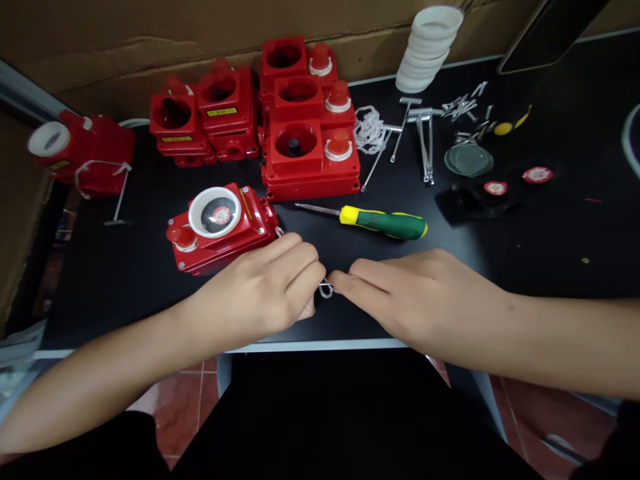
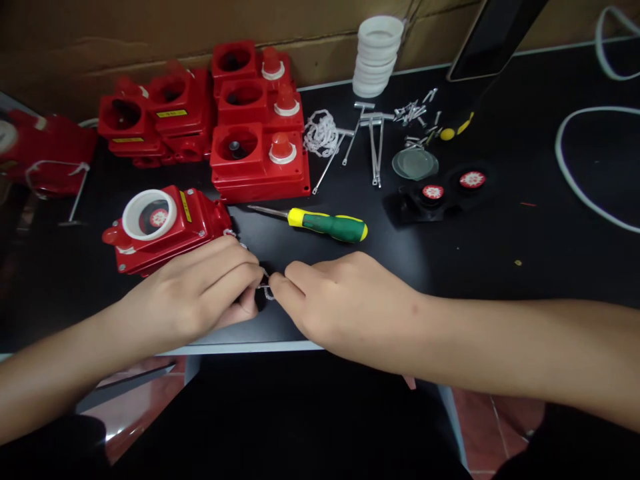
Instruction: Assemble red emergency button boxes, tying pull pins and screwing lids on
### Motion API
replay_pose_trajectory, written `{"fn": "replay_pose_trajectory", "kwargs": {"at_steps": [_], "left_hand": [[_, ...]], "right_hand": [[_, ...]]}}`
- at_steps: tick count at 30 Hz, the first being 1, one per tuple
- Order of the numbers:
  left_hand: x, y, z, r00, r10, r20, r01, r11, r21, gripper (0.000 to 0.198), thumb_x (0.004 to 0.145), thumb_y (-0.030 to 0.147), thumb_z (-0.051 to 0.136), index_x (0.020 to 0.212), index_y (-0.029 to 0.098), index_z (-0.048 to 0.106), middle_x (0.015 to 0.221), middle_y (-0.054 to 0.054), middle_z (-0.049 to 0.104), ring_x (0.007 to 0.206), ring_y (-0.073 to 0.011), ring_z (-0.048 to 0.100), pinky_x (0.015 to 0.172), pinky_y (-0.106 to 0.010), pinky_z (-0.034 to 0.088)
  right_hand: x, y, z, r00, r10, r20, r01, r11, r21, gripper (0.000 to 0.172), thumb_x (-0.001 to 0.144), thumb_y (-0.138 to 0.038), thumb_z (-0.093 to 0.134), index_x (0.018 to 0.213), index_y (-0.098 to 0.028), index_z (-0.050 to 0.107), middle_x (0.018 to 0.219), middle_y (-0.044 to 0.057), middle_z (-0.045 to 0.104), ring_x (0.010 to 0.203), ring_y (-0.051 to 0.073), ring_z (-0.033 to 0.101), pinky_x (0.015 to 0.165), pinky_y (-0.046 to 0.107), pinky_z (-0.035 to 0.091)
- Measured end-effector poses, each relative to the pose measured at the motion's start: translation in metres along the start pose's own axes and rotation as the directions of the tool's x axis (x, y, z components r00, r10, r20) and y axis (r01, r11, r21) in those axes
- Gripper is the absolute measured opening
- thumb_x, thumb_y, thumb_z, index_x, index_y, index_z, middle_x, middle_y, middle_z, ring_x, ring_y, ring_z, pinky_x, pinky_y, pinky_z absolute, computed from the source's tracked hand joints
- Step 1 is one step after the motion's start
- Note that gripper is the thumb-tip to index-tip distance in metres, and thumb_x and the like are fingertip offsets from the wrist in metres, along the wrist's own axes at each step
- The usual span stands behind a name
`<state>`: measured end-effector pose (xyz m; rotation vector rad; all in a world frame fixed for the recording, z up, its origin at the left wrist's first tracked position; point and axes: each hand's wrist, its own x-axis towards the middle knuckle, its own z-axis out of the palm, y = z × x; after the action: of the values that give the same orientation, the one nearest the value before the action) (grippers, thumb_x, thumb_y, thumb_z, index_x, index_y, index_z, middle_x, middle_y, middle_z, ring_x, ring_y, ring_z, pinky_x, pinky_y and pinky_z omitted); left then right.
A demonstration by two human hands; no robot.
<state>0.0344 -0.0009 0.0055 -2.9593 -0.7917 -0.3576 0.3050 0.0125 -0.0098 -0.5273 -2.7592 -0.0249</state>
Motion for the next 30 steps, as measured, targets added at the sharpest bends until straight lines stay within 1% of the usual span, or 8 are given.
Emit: {"fn": "replay_pose_trajectory", "kwargs": {"at_steps": [5, 10, 13, 16, 20, 24, 27, 30], "left_hand": [[0.002, 0.006, 0.004, 1.0, 0.021, -0.014, -0.02, 0.992, 0.122, 0.027, 0.115, 0.01, 0.058, 0.093, 0.014, 0.073, 0.086, -0.009, 0.07, 0.079, -0.0266, 0.063, 0.076, -0.041, 0.063], [0.002, 0.005, -0.003, 0.995, -0.01, -0.101, 0.03, 0.98, 0.198, 0.027, 0.108, 0.005, 0.061, 0.086, 0.019, 0.068, 0.082, -0.007, 0.068, 0.074, -0.0254, 0.062, 0.07, -0.04, 0.058], [-0.001, 0.002, -0.013, 0.963, -0.16, -0.218, 0.169, 0.985, 0.025, 0.023, 0.102, 0.003, 0.061, 0.09, 0.021, 0.065, 0.085, -0.004, 0.068, 0.077, -0.0226, 0.064, 0.067, -0.037, 0.054], [-0.002, 0.002, -0.019, 0.939, -0.275, -0.207, 0.219, 0.941, -0.26, 0.02, 0.097, 0.002, 0.065, 0.094, 0.021, 0.063, 0.088, -0.002, 0.072, 0.08, -0.0187, 0.07, 0.071, -0.033, 0.057], [-0.001, 0.001, -0.018, 0.909, -0.377, -0.176, 0.225, 0.802, -0.553, 0.02, 0.092, 0.001, 0.068, 0.095, 0.021, 0.066, 0.098, -0.002, 0.081, 0.087, -0.0151, 0.078, 0.078, -0.029, 0.062], [0.0, -0.002, -0.012, 0.87, -0.479, -0.119, 0.204, 0.57, -0.796, 0.022, 0.09, 0.001, 0.071, 0.096, 0.023, 0.067, 0.098, -0.001, 0.081, 0.086, -0.0157, 0.08, 0.073, -0.026, 0.067], [0.0, -0.003, -0.012, 0.855, -0.514, -0.073, 0.176, 0.42, -0.89, 0.025, 0.092, -0.001, 0.072, 0.095, 0.023, 0.068, 0.095, -0.001, 0.081, 0.078, -0.014, 0.078, 0.069, -0.023, 0.067], [0.0, -0.005, -0.013, 0.842, -0.537, -0.051, 0.148, 0.321, -0.935, 0.022, 0.099, 0.001, 0.075, 0.094, 0.022, 0.067, 0.097, -0.003, 0.084, 0.071, -0.0134, 0.077, 0.065, -0.023, 0.066]], "right_hand": [[0.0, -0.004, -0.001, 0.999, -0.024, -0.027, 0.024, 0.999, -0.03, 0.033, 0.11, 0.0, 0.048, 0.116, -0.007, 0.079, 0.075, 0.001, 0.066, 0.055, 0.017, 0.061, 0.052, 0.035, 0.036], [-0.003, -0.007, -0.003, 1.0, -0.013, 0.025, 0.015, 0.998, -0.062, 0.032, 0.103, 0.002, 0.054, 0.121, -0.004, 0.08, 0.078, 0.003, 0.07, 0.053, 0.02, 0.064, 0.048, 0.037, 0.035], [-0.004, -0.006, -0.003, 0.999, 0.008, 0.048, -0.006, 0.999, -0.034, 0.039, 0.097, 0.005, 0.055, 0.126, -0.003, 0.08, 0.082, 0.003, 0.072, 0.055, 0.021, 0.068, 0.05, 0.037, 0.035], [-0.003, -0.002, -0.001, 0.998, 0.023, 0.058, -0.023, 1.0, 0.008, 0.037, 0.097, 0.006, 0.056, 0.123, -0.006, 0.08, 0.083, 0.002, 0.071, 0.055, 0.02, 0.066, 0.05, 0.037, 0.034], [-0.001, 0.004, 0.002, 0.999, 0.044, 0.013, -0.045, 0.998, 0.035, 0.022, 0.108, -0.002, 0.061, 0.112, -0.011, 0.081, 0.083, 0.002, 0.069, 0.061, 0.019, 0.064, 0.057, 0.036, 0.04], [0.003, 0.008, 0.006, 0.998, 0.046, -0.036, -0.045, 0.998, 0.036, 0.025, 0.115, -0.01, 0.06, 0.105, -0.015, 0.083, 0.091, 0.005, 0.072, 0.075, 0.023, 0.065, 0.07, 0.038, 0.047], [0.004, 0.011, 0.009, 0.998, 0.042, -0.049, -0.039, 0.998, 0.053, 0.024, 0.115, -0.011, 0.062, 0.107, -0.015, 0.084, 0.095, 0.007, 0.075, 0.083, 0.025, 0.065, 0.075, 0.039, 0.048], [0.005, 0.014, 0.011, 0.998, 0.04, -0.056, -0.038, 0.999, 0.037, 0.024, 0.115, -0.011, 0.062, 0.104, -0.015, 0.083, 0.098, 0.008, 0.077, 0.085, 0.026, 0.066, 0.076, 0.039, 0.048]]}}
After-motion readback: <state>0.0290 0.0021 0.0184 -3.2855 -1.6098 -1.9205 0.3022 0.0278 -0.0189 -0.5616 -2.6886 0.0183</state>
